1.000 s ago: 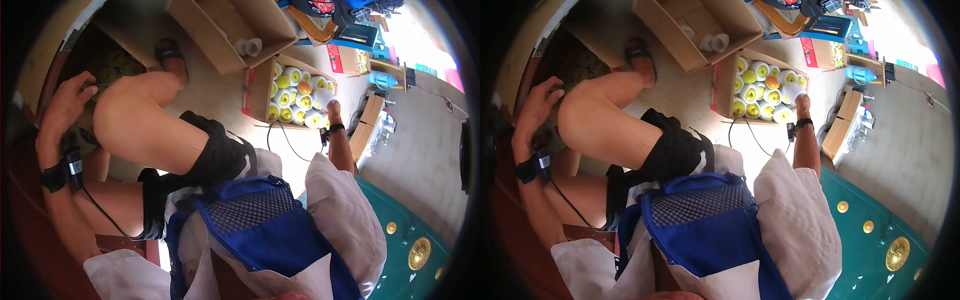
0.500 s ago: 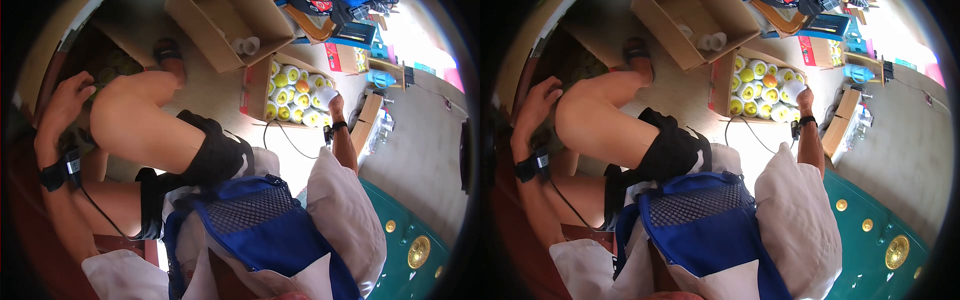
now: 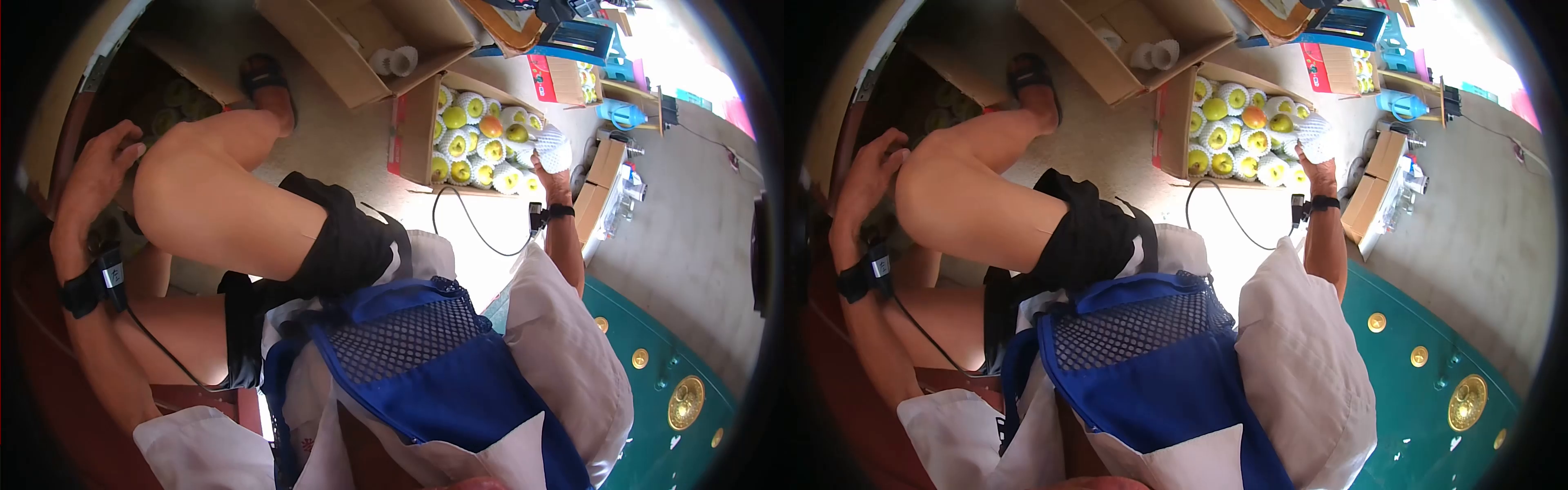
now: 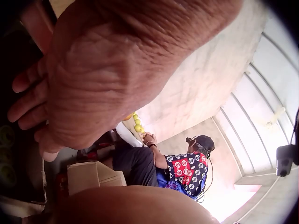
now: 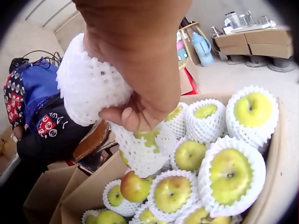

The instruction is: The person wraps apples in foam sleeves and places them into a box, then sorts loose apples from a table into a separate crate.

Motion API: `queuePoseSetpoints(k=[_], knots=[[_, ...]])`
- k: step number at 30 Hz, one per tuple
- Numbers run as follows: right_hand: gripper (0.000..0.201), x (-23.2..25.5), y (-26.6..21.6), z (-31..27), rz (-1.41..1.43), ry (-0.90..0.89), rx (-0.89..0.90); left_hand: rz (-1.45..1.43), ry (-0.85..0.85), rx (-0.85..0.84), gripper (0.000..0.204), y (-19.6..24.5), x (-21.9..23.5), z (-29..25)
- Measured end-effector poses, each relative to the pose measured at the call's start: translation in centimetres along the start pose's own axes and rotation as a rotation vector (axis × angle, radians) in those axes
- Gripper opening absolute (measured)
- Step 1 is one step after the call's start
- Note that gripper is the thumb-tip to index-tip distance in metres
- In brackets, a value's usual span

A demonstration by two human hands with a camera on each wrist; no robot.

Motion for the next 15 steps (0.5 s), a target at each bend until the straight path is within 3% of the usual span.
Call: queuePoseSetpoints(k=[11,15], knots=[[0.049,0.6,0.1,-3.7,-0.208,-0.018,0.036,0.057,-0.006,-0.063,0.027,0.5,0.1,0.0],[0.050,-0.5,-0.2,0.0,-0.153,-0.061,0.077,0.062,0.045,-0.056,0.029,1.0,0.3,-0.4]])
Point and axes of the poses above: each hand's wrist, its own z-axis towards the middle knuckle, its own x-axis out of the back of the hand, y = z × x, the point moved 7 cm from there along z, towards the middle knuckle, and after that the axes turned 7 degrees about -x, right-handed, at the moved point
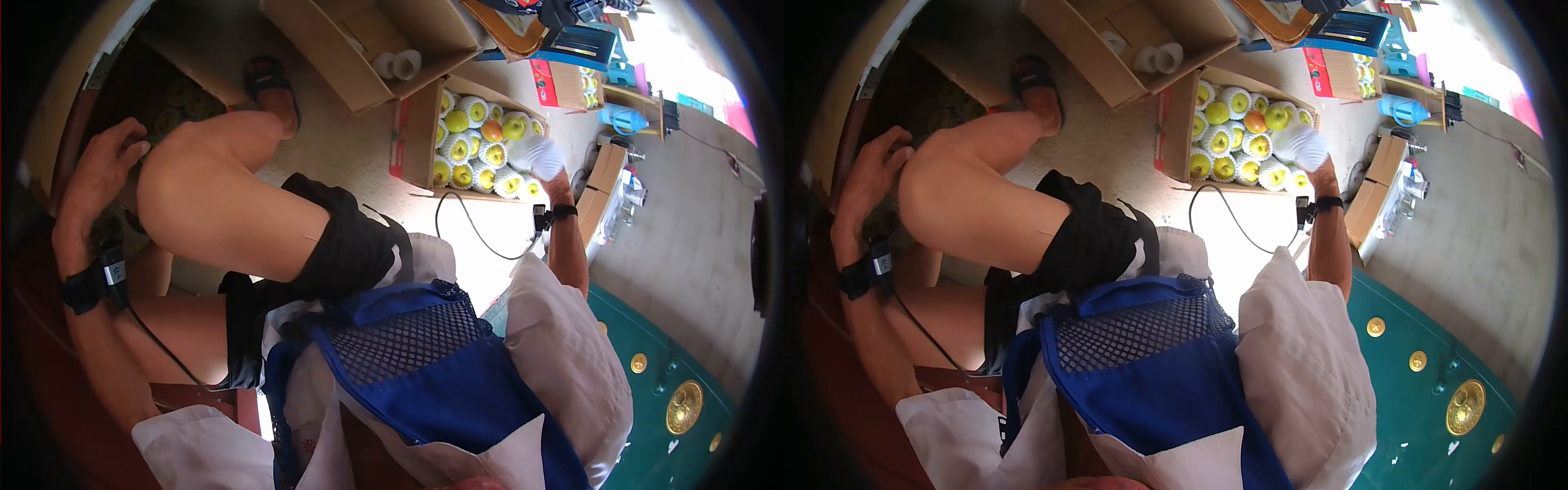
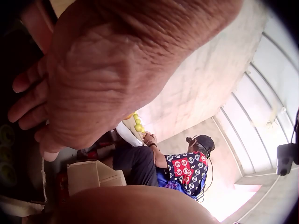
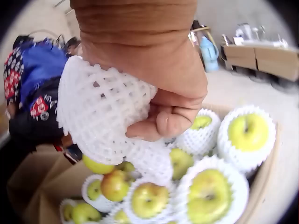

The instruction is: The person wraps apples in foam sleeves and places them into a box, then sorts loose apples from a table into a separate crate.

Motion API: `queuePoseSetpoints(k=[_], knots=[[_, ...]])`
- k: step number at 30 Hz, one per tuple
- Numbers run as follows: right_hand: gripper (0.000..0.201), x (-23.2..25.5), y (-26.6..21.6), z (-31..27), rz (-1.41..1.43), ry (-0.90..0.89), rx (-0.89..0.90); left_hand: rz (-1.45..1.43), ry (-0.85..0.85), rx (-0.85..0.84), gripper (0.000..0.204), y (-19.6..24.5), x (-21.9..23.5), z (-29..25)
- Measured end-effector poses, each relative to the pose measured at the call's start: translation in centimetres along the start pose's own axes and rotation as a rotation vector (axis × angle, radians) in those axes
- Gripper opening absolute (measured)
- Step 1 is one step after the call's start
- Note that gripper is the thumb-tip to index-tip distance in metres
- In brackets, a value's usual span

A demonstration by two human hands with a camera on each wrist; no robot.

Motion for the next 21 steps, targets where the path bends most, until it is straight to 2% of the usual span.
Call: queuePoseSetpoints(k=[4,8,14,17,20,21], knots=[[0.047,0.4,0.5,0.4,0.151,0.139,-0.007,-0.034,-0.022,0.012,0.029,0.4,0.2,-0.1],[0.043,0.4,-0.3,1.2,0.184,0.134,-0.114,-0.010,0.039,-0.040,0.029,-0.1,0.0,0.0],[0.042,0.3,-0.2,1.9,0.209,0.122,-0.086,-0.007,-0.008,0.001,0.030,-0.7,0.0,0.0],[0.042,0.2,0.0,2.3,0.227,0.116,-0.079,0.008,0.027,-0.030,0.030,-1.3,-0.3,-0.2],[0.042,0.3,0.1,2.5,0.233,0.118,-0.072,-0.039,-0.044,0.036,0.029,0.1,-0.1,-0.2],[0.041,0.2,0.0,2.6,0.231,0.118,-0.071,-0.027,0.004,0.001,0.029,-0.1,0.0,-0.3]])
Point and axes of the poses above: each hand's wrist, its own z-axis towards the middle knuckle, its own x-axis out of the back of the hand, y = z × x, the point moved 7 cm from there along z, towards the middle knuckle, and after that the axes turned 7 degrees about -x, right-handed, at the moved point
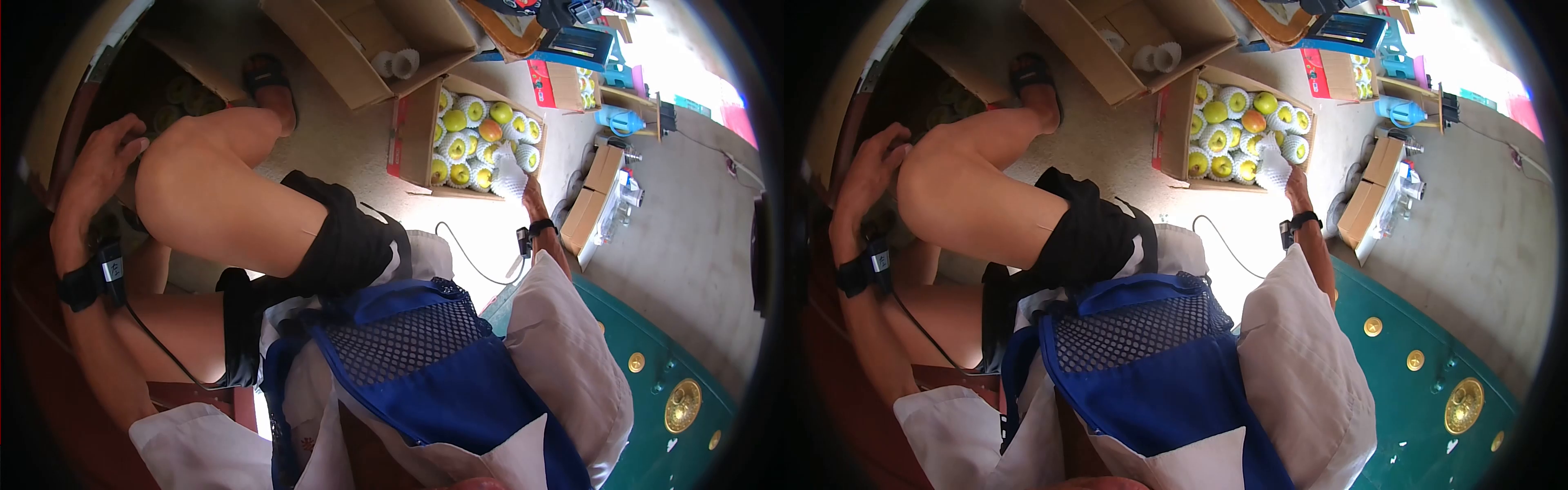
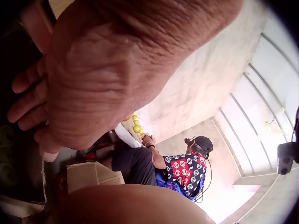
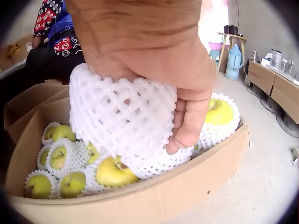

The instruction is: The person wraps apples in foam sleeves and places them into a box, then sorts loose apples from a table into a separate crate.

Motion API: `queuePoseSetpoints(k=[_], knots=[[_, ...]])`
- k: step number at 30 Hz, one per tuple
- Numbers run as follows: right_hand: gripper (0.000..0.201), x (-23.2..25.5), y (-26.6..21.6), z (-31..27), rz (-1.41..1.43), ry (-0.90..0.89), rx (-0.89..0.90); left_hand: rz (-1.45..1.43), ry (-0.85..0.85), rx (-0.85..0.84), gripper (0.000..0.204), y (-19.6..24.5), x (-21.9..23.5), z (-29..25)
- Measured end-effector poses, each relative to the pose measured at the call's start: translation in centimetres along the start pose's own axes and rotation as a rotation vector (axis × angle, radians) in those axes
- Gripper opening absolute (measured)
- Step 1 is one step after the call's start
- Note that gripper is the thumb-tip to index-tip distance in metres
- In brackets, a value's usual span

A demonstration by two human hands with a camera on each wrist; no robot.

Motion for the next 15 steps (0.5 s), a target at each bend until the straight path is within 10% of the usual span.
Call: queuePoseSetpoints(k=[15], knots=[[0.039,-0.08,-0.26,0.33,-0.035,0.006,0.058,0.025,0.043,-0.025,0.025,-0.12,-0.02,-0.18]])
Point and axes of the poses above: each hand's wrist, its own z-axis towards the middle knuckle, its own x-axis out of the back of the hand, y = z × x, the point moved 7 cm from there along z, towards the middle knuckle, and after that the axes turned 7 degrees about -x, right-handed, at the moved point
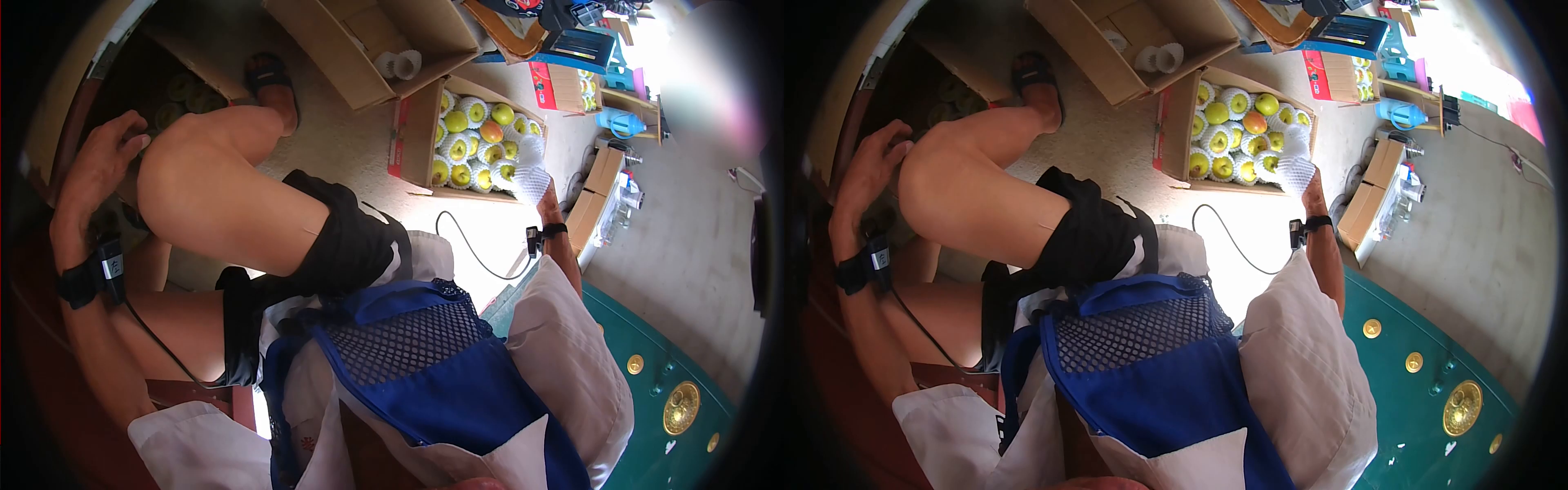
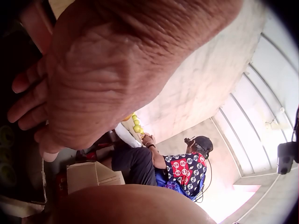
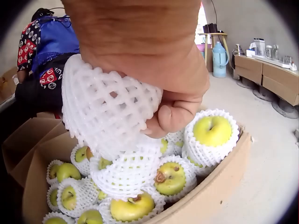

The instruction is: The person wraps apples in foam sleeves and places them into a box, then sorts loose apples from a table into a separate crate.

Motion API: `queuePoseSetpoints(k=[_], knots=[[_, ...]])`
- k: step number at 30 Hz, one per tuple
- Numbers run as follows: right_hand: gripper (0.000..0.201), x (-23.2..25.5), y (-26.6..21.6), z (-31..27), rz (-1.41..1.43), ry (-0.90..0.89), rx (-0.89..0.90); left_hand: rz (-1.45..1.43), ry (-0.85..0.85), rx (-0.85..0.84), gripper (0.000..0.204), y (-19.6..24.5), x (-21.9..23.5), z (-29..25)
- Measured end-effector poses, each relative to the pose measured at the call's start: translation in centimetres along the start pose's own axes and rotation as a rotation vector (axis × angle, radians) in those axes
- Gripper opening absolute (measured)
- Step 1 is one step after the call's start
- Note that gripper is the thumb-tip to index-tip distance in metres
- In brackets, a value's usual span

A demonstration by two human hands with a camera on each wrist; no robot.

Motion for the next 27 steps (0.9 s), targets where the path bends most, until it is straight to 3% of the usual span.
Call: queuePoseSetpoints(k=[1,3,5,8,15,17,20,24,27], knots=[[0.039,0.2,0.4,-1.3,-0.016,0.009,0.025,0.013,-0.002,0.010,0.025,0.4,0.1,-0.1],[0.067,0.5,1.9,-5.5,-0.103,0.092,0.109,0.018,-0.010,0.025,0.025,0.4,0.1,-0.1],[0.074,0.5,2.3,-7.0,-0.110,0.102,0.088,0.002,-0.036,0.027,0.024,0.2,-0.1,0.2],[0.051,1.4,0.3,-3.7,-0.034,0.025,-0.097,-0.042,-0.033,-0.003,0.023,-0.1,-0.1,0.2],[0.046,-0.9,2.3,-2.7,0.057,0.128,-0.033,-0.045,-0.050,-0.015,0.024,0.8,0.1,0.1],[0.044,-1.1,4.4,-3.6,0.166,0.239,0.010,-0.042,-0.035,-0.027,0.024,1.0,0.4,0.1],[0.042,-2.3,11.6,-5.2,0.409,0.528,0.024,0.019,-0.010,-0.036,0.023,1.6,1.2,-0.2],[0.039,-5.5,30.6,-5.6,0.782,1.122,-0.173,0.068,-0.006,-0.026,0.023,1.6,1.4,-0.5],[0.037,-8.3,42.9,-2.6,0.888,1.315,-0.322,0.138,-0.004,0.012,0.028,1.9,1.7,-0.9]])
Point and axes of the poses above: each hand's wrist, its own z-axis towards the middle knuckle, its own x-axis out of the back of the hand, y = z × x, the point moved 7 cm from there along z, towards the middle knuckle, and after that the axes turned 7 degrees about -x, right-handed, at the moved point
